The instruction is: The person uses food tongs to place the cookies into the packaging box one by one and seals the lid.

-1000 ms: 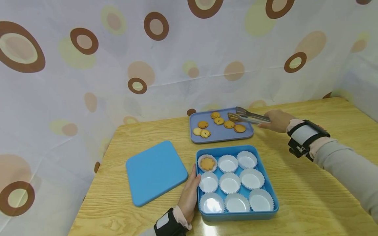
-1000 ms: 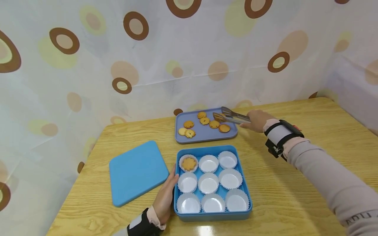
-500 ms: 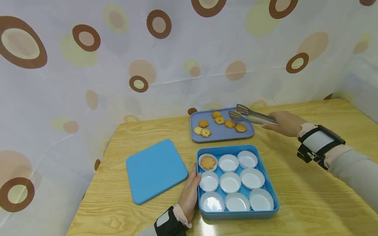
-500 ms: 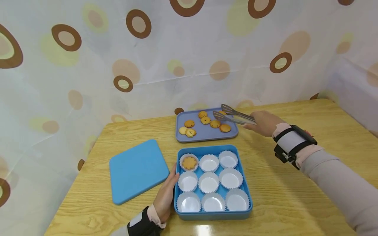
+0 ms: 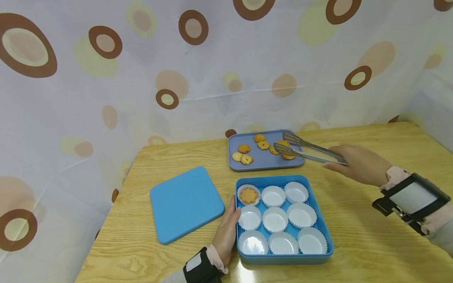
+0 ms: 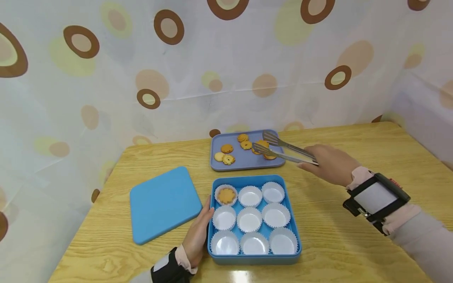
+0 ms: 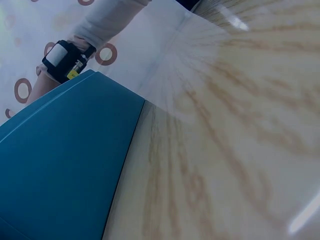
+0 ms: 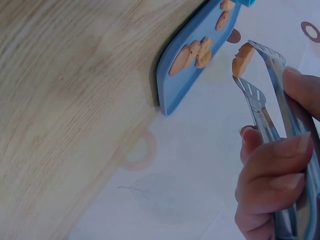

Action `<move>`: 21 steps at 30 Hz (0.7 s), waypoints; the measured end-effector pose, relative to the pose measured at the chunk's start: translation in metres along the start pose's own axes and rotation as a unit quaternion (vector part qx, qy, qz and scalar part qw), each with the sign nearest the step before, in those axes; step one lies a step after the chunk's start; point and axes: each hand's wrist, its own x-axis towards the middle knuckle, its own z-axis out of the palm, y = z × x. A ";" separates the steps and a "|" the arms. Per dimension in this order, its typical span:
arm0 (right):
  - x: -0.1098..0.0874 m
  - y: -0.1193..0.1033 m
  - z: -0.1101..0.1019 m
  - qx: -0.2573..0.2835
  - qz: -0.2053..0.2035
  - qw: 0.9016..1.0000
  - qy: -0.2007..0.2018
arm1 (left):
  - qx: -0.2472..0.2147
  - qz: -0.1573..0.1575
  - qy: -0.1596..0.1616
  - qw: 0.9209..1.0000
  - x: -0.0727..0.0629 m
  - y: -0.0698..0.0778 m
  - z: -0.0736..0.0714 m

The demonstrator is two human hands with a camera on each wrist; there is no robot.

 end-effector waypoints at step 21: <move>-0.054 -0.028 0.005 -0.022 -0.013 1.000 -0.012 | -0.003 -0.011 -0.001 1.000 0.004 -0.002 -0.002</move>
